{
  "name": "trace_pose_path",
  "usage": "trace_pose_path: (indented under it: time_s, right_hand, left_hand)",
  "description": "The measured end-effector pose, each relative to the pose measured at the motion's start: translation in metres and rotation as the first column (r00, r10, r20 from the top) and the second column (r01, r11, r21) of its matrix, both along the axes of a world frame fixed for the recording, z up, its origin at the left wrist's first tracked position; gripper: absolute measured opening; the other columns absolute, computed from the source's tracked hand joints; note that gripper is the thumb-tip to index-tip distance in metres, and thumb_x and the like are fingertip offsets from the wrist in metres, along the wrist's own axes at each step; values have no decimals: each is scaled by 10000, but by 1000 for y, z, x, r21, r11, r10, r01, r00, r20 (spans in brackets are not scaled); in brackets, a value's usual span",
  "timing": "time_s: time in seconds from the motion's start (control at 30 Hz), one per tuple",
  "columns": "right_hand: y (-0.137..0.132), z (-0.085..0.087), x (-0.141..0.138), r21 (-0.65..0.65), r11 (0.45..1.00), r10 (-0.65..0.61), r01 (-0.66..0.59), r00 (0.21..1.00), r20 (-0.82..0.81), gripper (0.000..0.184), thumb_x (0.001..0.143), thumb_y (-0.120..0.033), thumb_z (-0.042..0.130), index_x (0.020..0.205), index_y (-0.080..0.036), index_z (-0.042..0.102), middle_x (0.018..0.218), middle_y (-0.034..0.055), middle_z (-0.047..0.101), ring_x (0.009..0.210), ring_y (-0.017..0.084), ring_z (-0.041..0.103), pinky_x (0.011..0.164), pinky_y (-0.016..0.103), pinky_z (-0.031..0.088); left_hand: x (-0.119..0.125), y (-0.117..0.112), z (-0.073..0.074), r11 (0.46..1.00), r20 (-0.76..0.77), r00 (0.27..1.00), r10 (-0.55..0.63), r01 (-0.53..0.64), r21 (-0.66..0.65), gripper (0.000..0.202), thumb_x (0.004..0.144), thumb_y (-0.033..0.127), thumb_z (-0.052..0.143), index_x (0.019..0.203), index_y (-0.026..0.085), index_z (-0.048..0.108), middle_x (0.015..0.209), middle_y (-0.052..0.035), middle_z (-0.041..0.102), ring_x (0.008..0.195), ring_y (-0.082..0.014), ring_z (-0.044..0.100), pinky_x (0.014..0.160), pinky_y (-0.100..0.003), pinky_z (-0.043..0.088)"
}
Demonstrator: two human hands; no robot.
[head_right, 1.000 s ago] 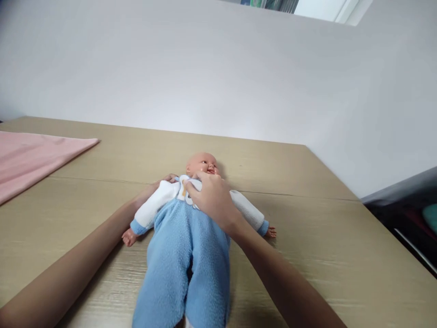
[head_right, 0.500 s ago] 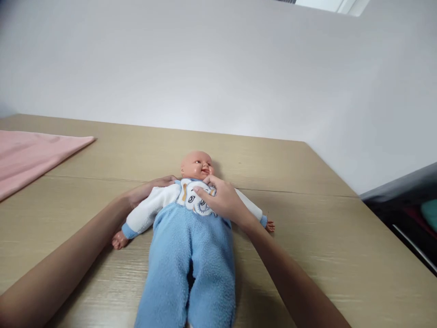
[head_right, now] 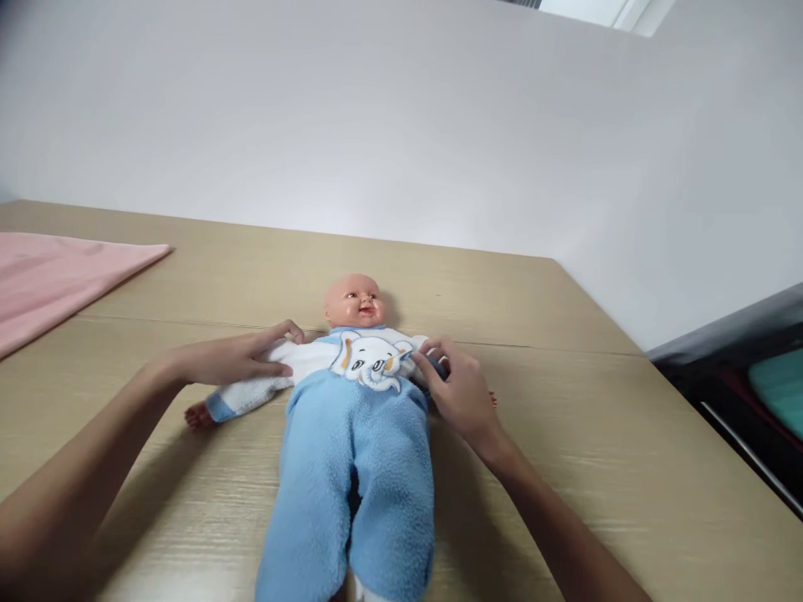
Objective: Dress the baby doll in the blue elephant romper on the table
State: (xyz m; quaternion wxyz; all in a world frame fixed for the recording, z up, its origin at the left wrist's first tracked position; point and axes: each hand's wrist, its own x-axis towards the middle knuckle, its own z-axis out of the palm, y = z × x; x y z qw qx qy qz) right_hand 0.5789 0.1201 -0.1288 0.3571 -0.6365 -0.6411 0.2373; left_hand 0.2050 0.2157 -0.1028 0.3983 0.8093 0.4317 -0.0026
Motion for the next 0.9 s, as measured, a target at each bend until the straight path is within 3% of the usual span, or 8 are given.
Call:
trace_pose_path:
  time_s: [0.1, 0.23, 0.33, 0.47, 0.53, 0.67, 0.77, 0.9]
  right_hand:
    - [-4, -3, -1, 120, 993, -27, 21, 998, 49, 328, 1027, -571, 669, 1004, -244, 681, 926, 30, 755, 763, 210, 681, 745, 360, 520]
    - [-18, -7, 9, 265, 959, 45, -105, 974, 223, 201, 1067, -440, 635, 1140, -268, 707, 1179, 79, 744, 1145, 283, 697, 1037, 454, 545]
    - [-35, -20, 37, 279, 954, 2, -106, 937, 349, 382, 1030, -453, 676, 1374, -290, 647, 1394, 118, 668, 1334, 343, 612, 1152, 539, 502]
    - [-54, -46, 84, 188, 982, -46, -24, 933, 356, 687, 938, -541, 754, 1534, -269, 545, 1451, 158, 651, 1352, 414, 611, 1155, 635, 502]
    - [-61, -53, 98, 127, 992, -22, -20, 948, 316, 622, 938, -498, 750, 1492, -266, 588, 1414, 147, 685, 1301, 401, 654, 1126, 622, 531]
    - [-63, -51, 102, 88, 996, 6, -20, 988, 153, 381, 934, -388, 761, 1297, -282, 714, 1263, 91, 745, 1124, 298, 739, 1005, 474, 618]
    - [-58, -42, 95, 122, 992, -28, 39, 995, -97, 385, 865, -423, 853, 1195, -267, 728, 1095, 63, 751, 950, 236, 747, 865, 377, 643]
    - [-43, -22, 80, 137, 988, -19, 68, 943, -333, 449, 808, -445, 929, 1137, -263, 682, 879, 3, 707, 741, 174, 668, 675, 297, 590]
  left_hand:
    - [-1, -3, 1, 999, -30, 999, 14, -13, 30, 541, 973, 542, 613, 1438, 288, 499, 1219, -71, 757, 1042, -295, 711, 913, -373, 528]
    - [0, -10, 10, 983, -62, 997, 34, -22, 184, 472, 987, 524, 575, 1394, 285, 593, 1335, -90, 709, 1196, -322, 673, 1034, -431, 518]
    - [14, -23, 23, 896, -16, 996, 86, -70, 438, 396, 1039, 543, 495, 1237, 261, 692, 1341, -104, 688, 1306, -348, 596, 1135, -505, 472]
    - [71, -47, 37, 778, 169, 985, 21, -123, 616, 372, 1114, 480, 439, 1259, 219, 662, 1356, -111, 686, 1311, -325, 577, 1141, -495, 480]
    - [109, -52, 35, 766, 188, 977, -100, -44, 641, 336, 1118, 451, 502, 1282, 204, 660, 1417, -123, 668, 1371, -313, 553, 1200, -473, 443]
    - [168, -46, 17, 745, -80, 973, -218, 219, 630, 340, 1086, 422, 619, 1293, 162, 689, 1319, -141, 719, 1268, -340, 608, 1167, -520, 441]
    - [184, -37, 6, 718, -192, 958, -213, 286, 634, 356, 1081, 455, 625, 1251, 154, 705, 1303, -160, 735, 1250, -377, 609, 1104, -559, 450]
    - [182, -31, 4, 753, 8, 954, -300, 232, 616, 245, 1126, 388, 548, 1197, 206, 695, 1225, -108, 762, 1152, -313, 668, 1002, -457, 480]
